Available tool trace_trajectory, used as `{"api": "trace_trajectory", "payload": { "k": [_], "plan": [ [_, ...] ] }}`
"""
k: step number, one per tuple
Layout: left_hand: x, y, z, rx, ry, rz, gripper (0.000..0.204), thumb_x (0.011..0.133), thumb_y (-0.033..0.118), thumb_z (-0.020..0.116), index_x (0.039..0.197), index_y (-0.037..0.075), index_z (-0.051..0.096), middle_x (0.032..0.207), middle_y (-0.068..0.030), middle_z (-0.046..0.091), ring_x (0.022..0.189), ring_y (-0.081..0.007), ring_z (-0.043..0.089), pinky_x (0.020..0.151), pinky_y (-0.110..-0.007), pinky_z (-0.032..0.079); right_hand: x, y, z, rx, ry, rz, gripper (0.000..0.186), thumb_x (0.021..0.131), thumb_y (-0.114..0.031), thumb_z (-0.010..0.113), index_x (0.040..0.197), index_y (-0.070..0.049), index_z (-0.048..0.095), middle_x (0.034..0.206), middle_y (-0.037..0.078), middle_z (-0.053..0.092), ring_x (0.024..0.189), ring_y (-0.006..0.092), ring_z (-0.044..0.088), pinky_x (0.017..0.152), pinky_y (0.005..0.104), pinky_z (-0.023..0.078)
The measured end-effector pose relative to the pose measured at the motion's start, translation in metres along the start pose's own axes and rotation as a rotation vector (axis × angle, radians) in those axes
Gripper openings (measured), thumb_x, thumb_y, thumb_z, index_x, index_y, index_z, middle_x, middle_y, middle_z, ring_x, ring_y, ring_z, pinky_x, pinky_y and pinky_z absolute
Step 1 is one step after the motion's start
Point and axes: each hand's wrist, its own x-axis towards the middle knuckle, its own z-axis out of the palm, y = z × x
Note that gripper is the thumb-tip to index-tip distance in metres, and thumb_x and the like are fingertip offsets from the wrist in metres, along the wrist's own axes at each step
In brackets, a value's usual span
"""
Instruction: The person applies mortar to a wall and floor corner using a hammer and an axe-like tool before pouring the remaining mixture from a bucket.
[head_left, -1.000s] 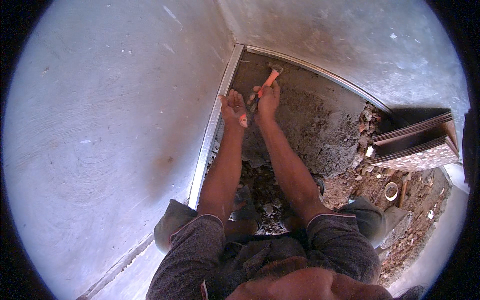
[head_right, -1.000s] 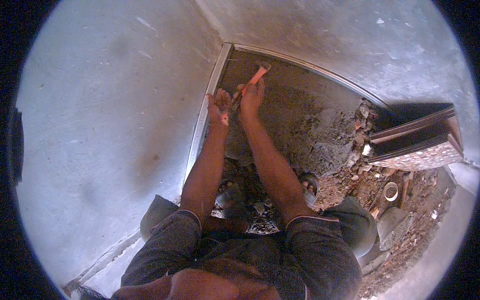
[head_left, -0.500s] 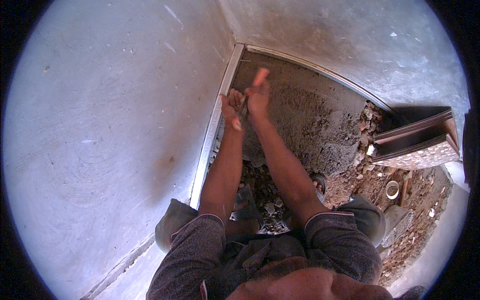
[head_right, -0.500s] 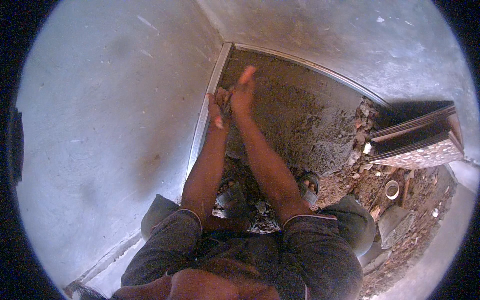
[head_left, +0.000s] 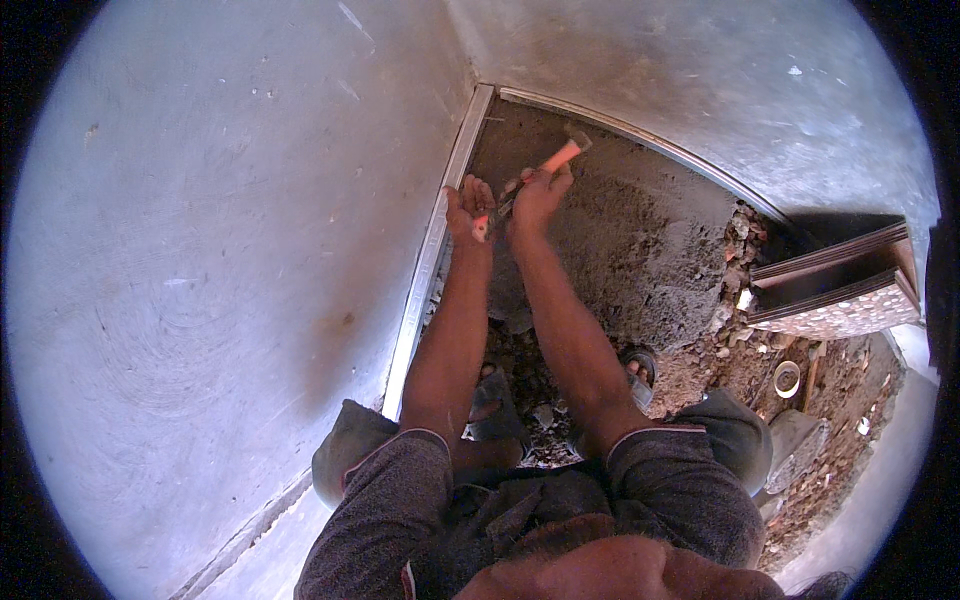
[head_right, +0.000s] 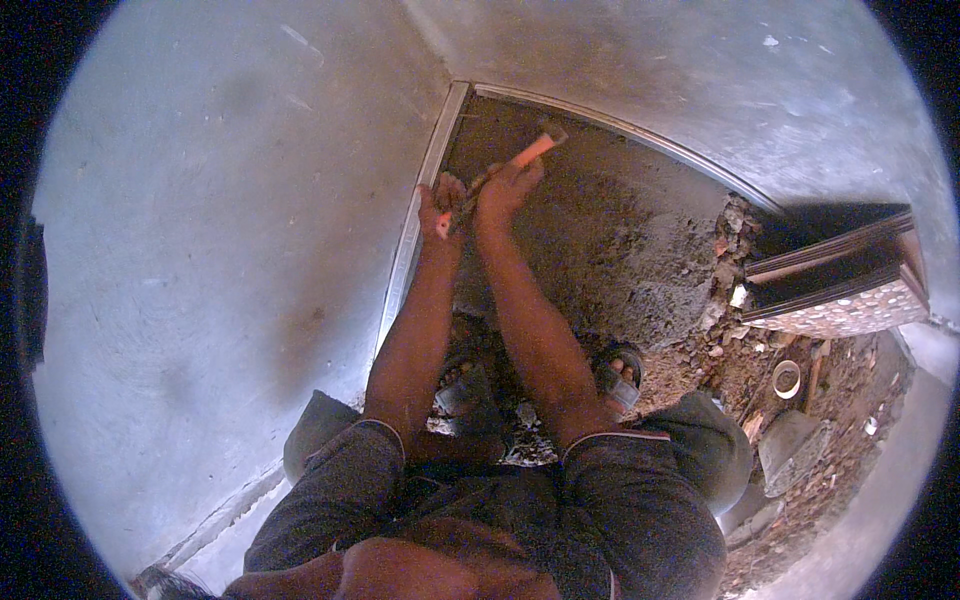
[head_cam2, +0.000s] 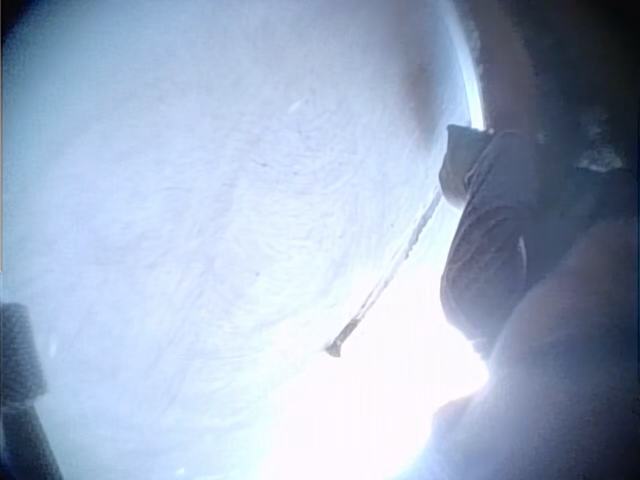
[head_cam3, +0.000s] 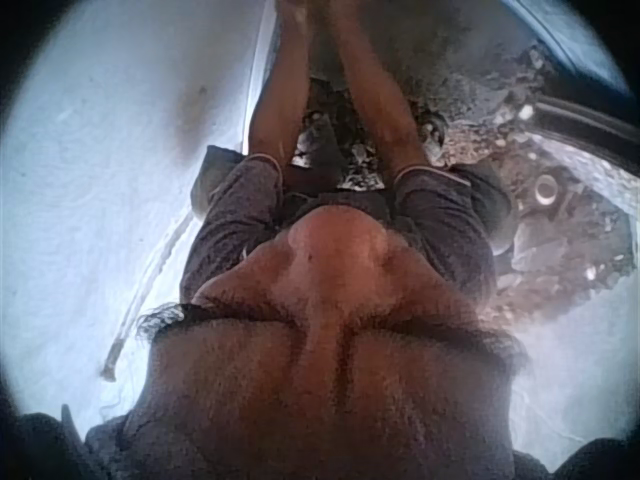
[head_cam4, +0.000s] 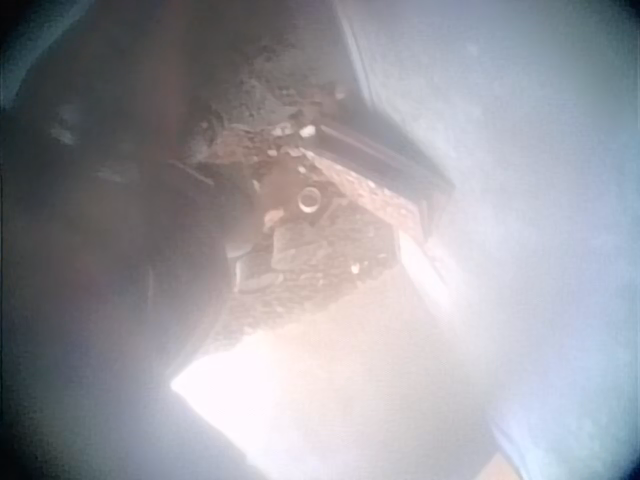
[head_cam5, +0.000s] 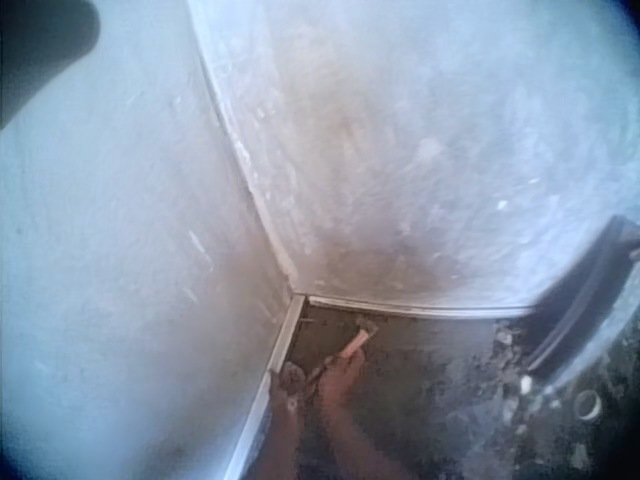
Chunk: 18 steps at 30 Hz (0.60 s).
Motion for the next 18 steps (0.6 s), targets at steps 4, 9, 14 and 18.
{"api": "trace_trajectory", "payload": {
  "k": [4, 9, 14, 18],
  "plan": [
    [0.010, 0.009, -0.010, 0.031, -0.113, 0.009, 0.053, 0.089, 0.044, 0.049, 0.110, -0.004, 0.051, 0.095, -0.0108, 0.062, 0.079, -0.0235, 0.059, 0.077, -0.035, 0.052, 0.002, 0.009, 0.005, -0.194, -0.148, -0.034, 0.034, 0.093, -0.012, 0.039, 0.125, -0.005, 0.030, 0.079, 0.010, 0.053, 0.058, 0.0185, 0.052, 0.053, 0.0350, 0.045],
    [0.003, 0.000, -0.001, -0.105, 0.034, 0.042, 0.050, 0.088, 0.040, 0.052, 0.111, -0.005, 0.050, 0.096, -0.0115, 0.061, 0.082, -0.0234, 0.058, 0.083, -0.034, 0.051, 0.005, 0.014, -0.003, -0.017, 0.002, -0.050, 0.034, 0.095, -0.019, 0.037, 0.125, -0.006, 0.026, 0.075, 0.008, 0.050, 0.052, 0.0161, 0.049, 0.044, 0.0308, 0.041],
    [0.020, 0.024, -0.024, -0.044, -0.184, -0.010, 0.050, 0.089, 0.038, 0.052, 0.115, -0.004, 0.045, 0.096, -0.0123, 0.060, 0.082, -0.0230, 0.058, 0.077, -0.035, 0.053, -0.002, 0.029, 0.014, -0.197, -0.212, -0.090, 0.030, 0.094, -0.018, 0.038, 0.120, -0.005, 0.029, 0.075, 0.007, 0.050, 0.053, 0.0152, 0.049, 0.045, 0.0307, 0.041],
    [-0.003, 0.004, -0.004, -0.042, -0.039, 0.054, 0.050, 0.089, 0.040, 0.051, 0.113, -0.003, 0.046, 0.096, -0.0116, 0.060, 0.079, -0.0225, 0.058, 0.075, -0.036, 0.053, 0.017, 0.030, -0.003, -0.065, 0.041, -0.181, 0.035, 0.091, -0.013, 0.038, 0.124, -0.002, 0.028, 0.077, 0.007, 0.050, 0.055, 0.0151, 0.049, 0.048, 0.0304, 0.042]
  ]
}}
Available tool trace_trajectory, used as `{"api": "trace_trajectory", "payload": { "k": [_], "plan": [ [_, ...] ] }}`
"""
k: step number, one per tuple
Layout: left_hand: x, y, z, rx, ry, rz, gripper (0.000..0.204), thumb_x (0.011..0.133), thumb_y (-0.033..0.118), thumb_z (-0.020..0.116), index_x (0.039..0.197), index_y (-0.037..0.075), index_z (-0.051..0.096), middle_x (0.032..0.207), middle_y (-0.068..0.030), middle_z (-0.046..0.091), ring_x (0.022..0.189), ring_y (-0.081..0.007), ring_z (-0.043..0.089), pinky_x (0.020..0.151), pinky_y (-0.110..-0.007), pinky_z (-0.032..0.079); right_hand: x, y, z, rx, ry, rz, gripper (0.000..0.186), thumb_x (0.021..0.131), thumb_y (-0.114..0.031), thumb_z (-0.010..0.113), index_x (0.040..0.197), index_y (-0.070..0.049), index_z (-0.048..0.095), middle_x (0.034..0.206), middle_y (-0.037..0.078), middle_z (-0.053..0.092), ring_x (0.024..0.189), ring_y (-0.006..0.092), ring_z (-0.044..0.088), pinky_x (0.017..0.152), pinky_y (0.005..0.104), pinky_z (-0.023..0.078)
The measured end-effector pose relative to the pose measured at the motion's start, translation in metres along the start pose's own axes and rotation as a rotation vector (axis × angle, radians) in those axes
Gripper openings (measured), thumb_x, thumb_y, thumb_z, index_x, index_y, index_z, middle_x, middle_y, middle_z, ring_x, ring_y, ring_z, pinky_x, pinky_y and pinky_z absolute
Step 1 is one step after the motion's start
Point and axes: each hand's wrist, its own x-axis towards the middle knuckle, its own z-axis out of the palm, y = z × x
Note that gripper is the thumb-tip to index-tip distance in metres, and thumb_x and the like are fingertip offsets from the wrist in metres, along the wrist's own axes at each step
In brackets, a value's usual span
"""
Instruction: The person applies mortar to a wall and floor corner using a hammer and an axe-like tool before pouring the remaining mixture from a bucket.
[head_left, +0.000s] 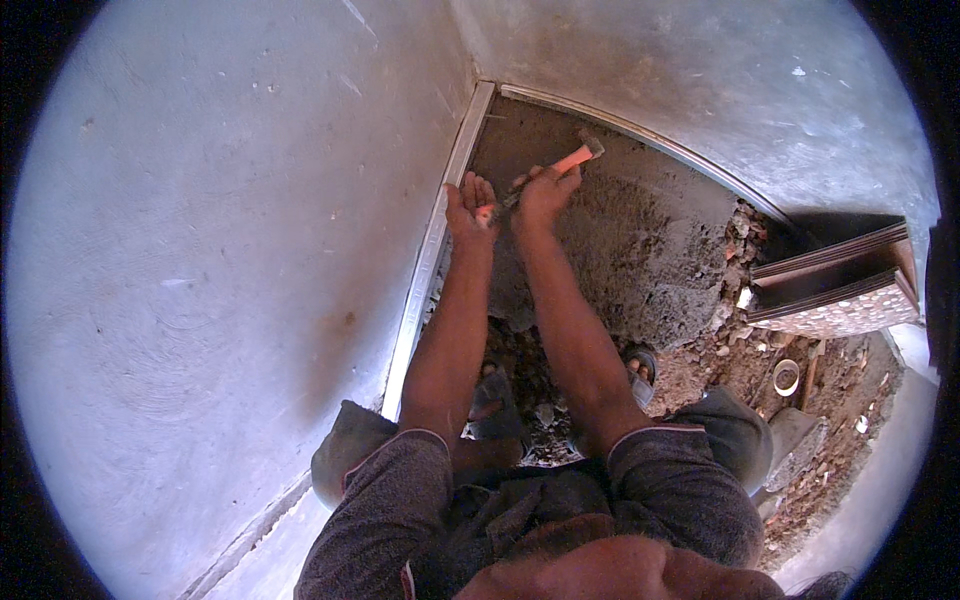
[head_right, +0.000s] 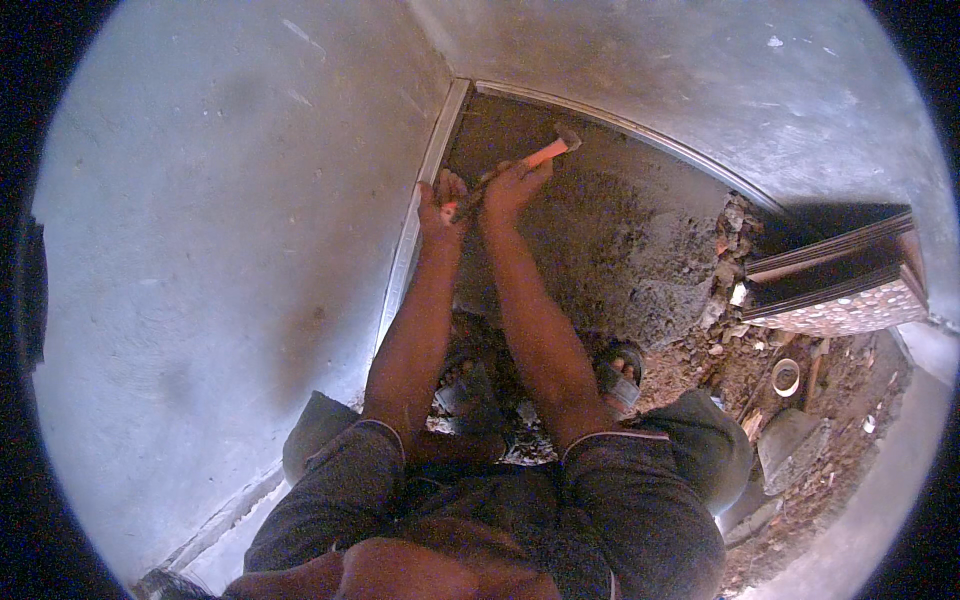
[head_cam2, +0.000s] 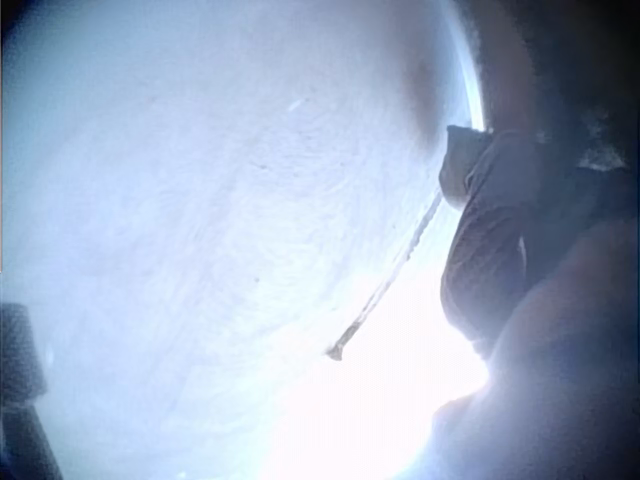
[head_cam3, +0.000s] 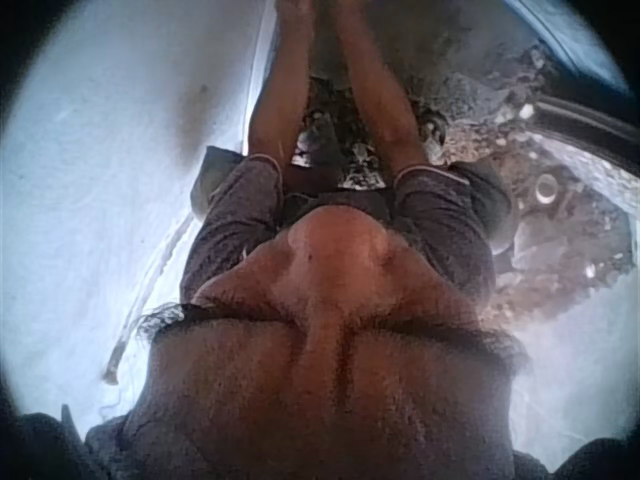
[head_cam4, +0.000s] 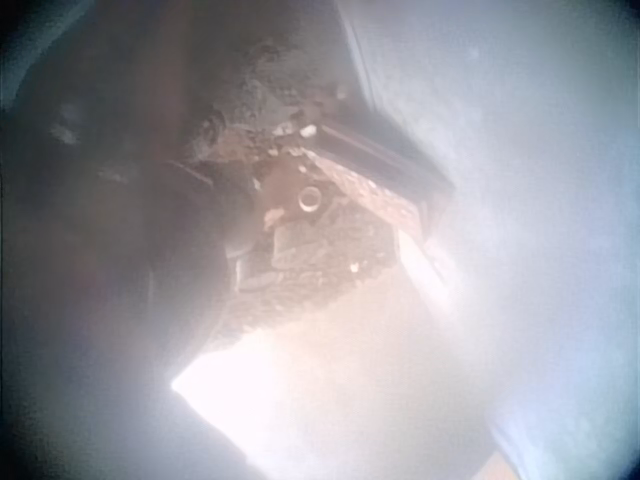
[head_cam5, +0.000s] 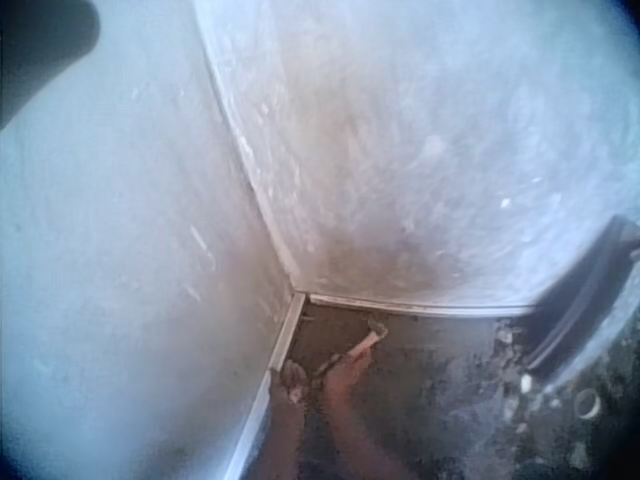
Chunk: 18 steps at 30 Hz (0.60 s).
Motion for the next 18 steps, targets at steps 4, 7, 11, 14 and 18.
{"api": "trace_trajectory", "payload": {
  "k": [4, 7, 11, 14, 18],
  "plan": [
    [0.006, 0.006, -0.004, 0.076, -0.079, -0.031, 0.048, 0.089, 0.040, 0.051, 0.112, -0.002, 0.046, 0.099, -0.0109, 0.060, 0.077, -0.0226, 0.058, 0.074, -0.037, 0.053, 0.001, 0.005, 0.001, -0.197, -0.245, 0.045, 0.040, 0.092, -0.014, 0.040, 0.129, -0.005, 0.029, 0.083, 0.009, 0.052, 0.062, 0.0156, 0.053, 0.053, 0.0314, 0.045],
    [0.012, 0.017, -0.011, -0.009, 0.039, 0.002, 0.047, 0.089, 0.040, 0.051, 0.112, 0.000, 0.046, 0.102, -0.0102, 0.059, 0.078, -0.0220, 0.058, 0.075, -0.037, 0.052, -0.021, -0.048, 0.009, 0.076, -0.116, 0.240, 0.040, 0.092, -0.014, 0.041, 0.130, -0.006, 0.029, 0.088, 0.011, 0.053, 0.065, 0.0163, 0.055, 0.056, 0.0324, 0.048],
    [-0.002, -0.016, 0.009, 0.026, -0.088, -0.141, 0.045, 0.089, 0.040, 0.051, 0.111, 0.002, 0.048, 0.105, -0.0091, 0.059, 0.080, -0.0208, 0.057, 0.076, -0.037, 0.052, 0.012, 0.016, -0.004, -0.241, -0.073, -0.157, 0.040, 0.093, -0.014, 0.038, 0.130, -0.006, 0.027, 0.090, 0.011, 0.053, 0.063, 0.0160, 0.053, 0.055, 0.0324, 0.047],
    [0.006, 0.016, -0.007, 0.024, -0.031, -0.059, 0.046, 0.088, 0.041, 0.053, 0.112, 0.002, 0.048, 0.106, -0.0085, 0.059, 0.080, -0.0203, 0.057, 0.076, -0.036, 0.052, -0.015, -0.013, 0.007, -0.128, -0.301, 0.074, 0.036, 0.093, -0.011, 0.035, 0.127, -0.004, 0.029, 0.084, 0.009, 0.054, 0.057, 0.0146, 0.051, 0.049, 0.0285, 0.043],
    [0.006, 0.010, -0.002, -0.067, 0.069, -0.066, 0.050, 0.087, 0.042, 0.054, 0.115, 0.001, 0.047, 0.106, -0.0076, 0.059, 0.081, -0.0196, 0.056, 0.077, -0.035, 0.052, -0.008, -0.017, 0.007, 0.142, -0.058, 0.160, 0.028, 0.092, -0.010, 0.036, 0.119, -0.004, 0.032, 0.078, 0.008, 0.052, 0.055, 0.0149, 0.049, 0.047, 0.0295, 0.042]
  ]
}}
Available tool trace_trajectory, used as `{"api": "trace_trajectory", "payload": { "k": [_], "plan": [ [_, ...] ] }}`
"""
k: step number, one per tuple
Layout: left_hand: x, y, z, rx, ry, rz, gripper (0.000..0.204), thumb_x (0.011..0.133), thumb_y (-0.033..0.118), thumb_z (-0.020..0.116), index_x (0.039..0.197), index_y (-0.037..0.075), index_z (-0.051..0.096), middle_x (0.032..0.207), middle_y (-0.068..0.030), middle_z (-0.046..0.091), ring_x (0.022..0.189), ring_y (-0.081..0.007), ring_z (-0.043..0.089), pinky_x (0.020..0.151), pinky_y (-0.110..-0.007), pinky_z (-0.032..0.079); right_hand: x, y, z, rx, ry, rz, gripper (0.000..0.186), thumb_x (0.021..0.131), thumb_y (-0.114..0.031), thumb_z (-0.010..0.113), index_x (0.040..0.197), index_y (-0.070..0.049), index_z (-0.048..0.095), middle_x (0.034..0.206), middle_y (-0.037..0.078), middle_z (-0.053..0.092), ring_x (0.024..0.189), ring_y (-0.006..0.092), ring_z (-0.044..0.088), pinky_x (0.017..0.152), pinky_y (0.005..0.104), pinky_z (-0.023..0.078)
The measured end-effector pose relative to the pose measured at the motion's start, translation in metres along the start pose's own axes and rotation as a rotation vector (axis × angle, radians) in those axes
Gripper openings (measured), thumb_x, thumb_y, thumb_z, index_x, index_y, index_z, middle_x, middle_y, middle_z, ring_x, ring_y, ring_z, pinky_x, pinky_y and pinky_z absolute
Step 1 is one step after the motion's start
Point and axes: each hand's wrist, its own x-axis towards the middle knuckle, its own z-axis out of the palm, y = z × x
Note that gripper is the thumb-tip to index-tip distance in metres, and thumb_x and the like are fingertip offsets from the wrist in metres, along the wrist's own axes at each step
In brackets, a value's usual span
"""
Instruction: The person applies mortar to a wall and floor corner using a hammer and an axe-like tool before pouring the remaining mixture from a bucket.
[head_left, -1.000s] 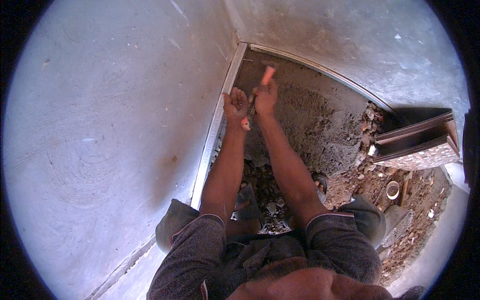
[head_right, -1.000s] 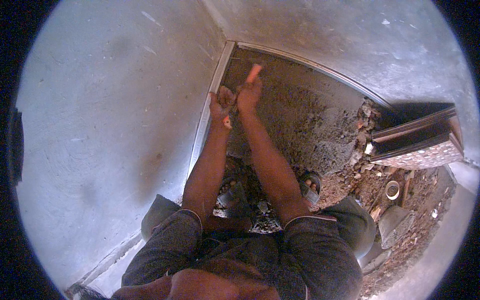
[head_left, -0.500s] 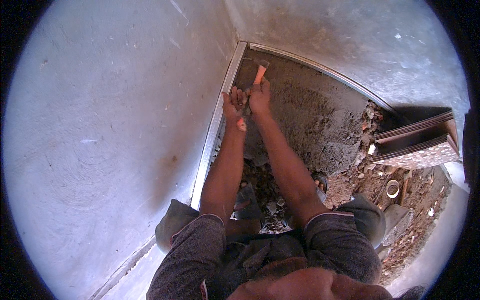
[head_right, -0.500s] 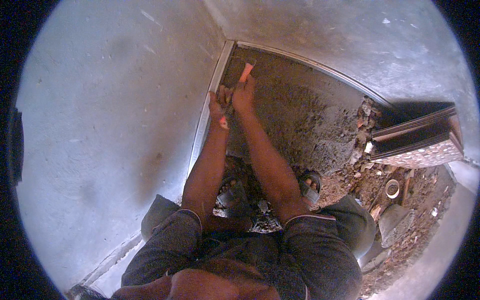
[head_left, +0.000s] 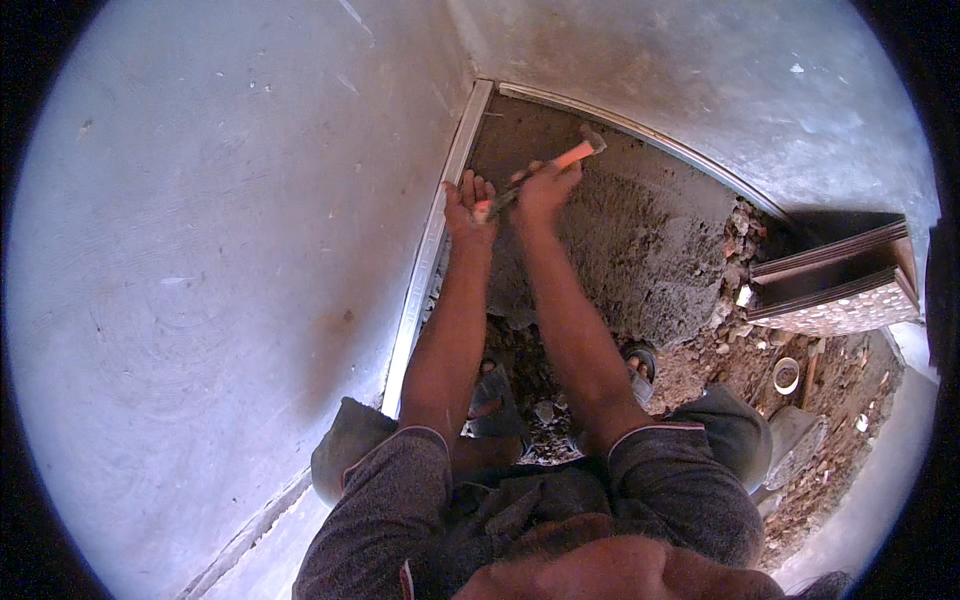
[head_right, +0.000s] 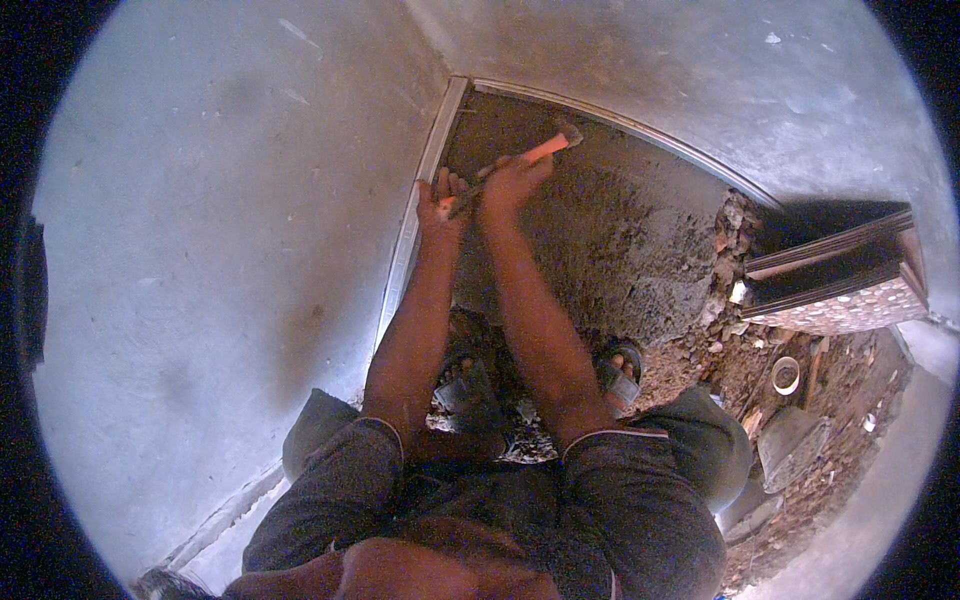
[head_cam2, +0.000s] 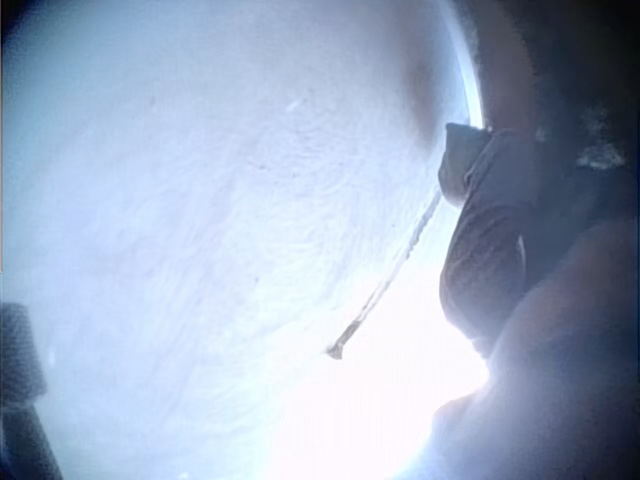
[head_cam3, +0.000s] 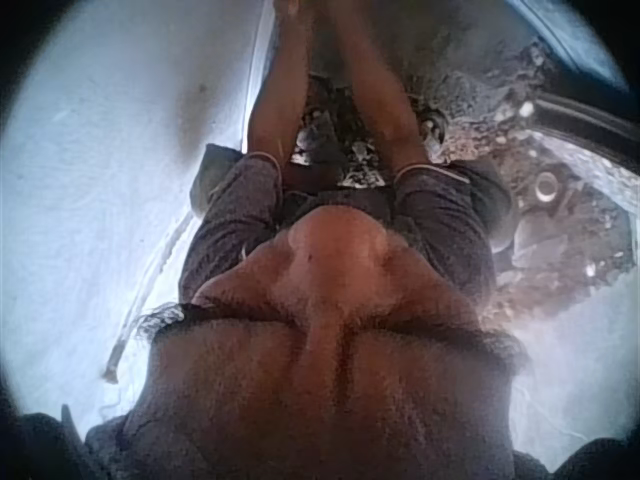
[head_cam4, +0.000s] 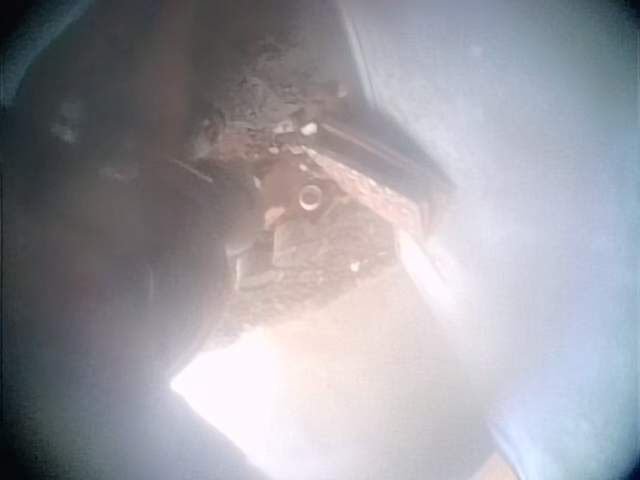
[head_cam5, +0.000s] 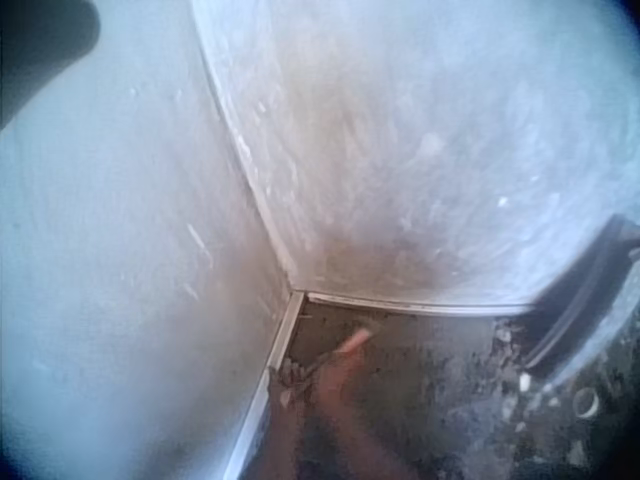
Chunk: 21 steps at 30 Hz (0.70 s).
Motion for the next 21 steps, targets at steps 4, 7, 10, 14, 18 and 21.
{"api": "trace_trajectory", "payload": {
  "k": [4, 7, 10, 14, 18, 21],
  "plan": [
    [0.002, -0.011, 0.003, 0.132, -0.132, -0.040, 0.059, 0.088, 0.051, 0.046, 0.121, 0.002, 0.045, 0.101, -0.0113, 0.058, 0.089, -0.0252, 0.055, 0.084, -0.041, 0.048, 0.031, 0.019, -0.013, -0.394, -0.202, -0.017, 0.035, 0.093, -0.013, 0.036, 0.126, -0.004, 0.029, 0.089, 0.011, 0.052, 0.062, 0.0195, 0.053, 0.054, 0.0344, 0.046],
    [-0.003, 0.008, -0.002, 0.099, 0.003, 0.078, 0.058, 0.088, 0.050, 0.047, 0.121, 0.002, 0.044, 0.100, -0.0108, 0.058, 0.086, -0.0239, 0.056, 0.081, -0.038, 0.049, -0.005, -0.022, 0.001, -0.113, -0.057, 0.119, 0.040, 0.094, -0.016, 0.036, 0.131, -0.002, 0.028, 0.091, 0.012, 0.055, 0.068, 0.0229, 0.057, 0.058, 0.0371, 0.047],
    [-0.006, -0.004, 0.001, 0.121, -0.115, 0.010, 0.055, 0.086, 0.047, 0.052, 0.116, 0.001, 0.047, 0.101, -0.0089, 0.059, 0.080, -0.0215, 0.057, 0.079, -0.037, 0.051, -0.001, -0.010, 0.000, -0.077, 0.119, -0.050, 0.038, 0.094, -0.015, 0.036, 0.129, -0.003, 0.028, 0.084, 0.010, 0.054, 0.066, 0.0200, 0.055, 0.058, 0.0355, 0.046],
    [-0.012, -0.002, 0.006, 0.084, -0.130, -0.083, 0.055, 0.087, 0.048, 0.050, 0.116, 0.001, 0.046, 0.095, -0.0087, 0.060, 0.079, -0.0229, 0.057, 0.077, -0.039, 0.051, 0.004, 0.018, -0.008, -0.419, -0.214, -0.035, 0.037, 0.092, -0.012, 0.036, 0.127, -0.004, 0.028, 0.077, 0.006, 0.052, 0.063, 0.0146, 0.051, 0.060, 0.0326, 0.045],
    [-0.007, 0.010, -0.003, 0.181, -0.040, 0.078, 0.056, 0.087, 0.049, 0.049, 0.116, 0.001, 0.045, 0.089, -0.0082, 0.059, 0.076, -0.0227, 0.057, 0.075, -0.040, 0.051, -0.016, -0.013, 0.006, -0.292, 0.089, -0.251, 0.040, 0.092, -0.013, 0.038, 0.129, -0.002, 0.030, 0.079, 0.007, 0.053, 0.065, 0.0144, 0.052, 0.062, 0.0314, 0.045],
    [-0.014, -0.029, 0.015, 0.137, -0.277, -0.099, 0.054, 0.087, 0.045, 0.052, 0.117, 0.001, 0.044, 0.094, -0.0076, 0.059, 0.079, -0.0218, 0.056, 0.077, -0.039, 0.051, 0.036, 0.022, -0.015, -0.725, 0.151, -0.751, 0.039, 0.092, -0.013, 0.037, 0.129, -0.003, 0.029, 0.077, 0.006, 0.052, 0.060, 0.0154, 0.052, 0.055, 0.0309, 0.045]
  ]
}}
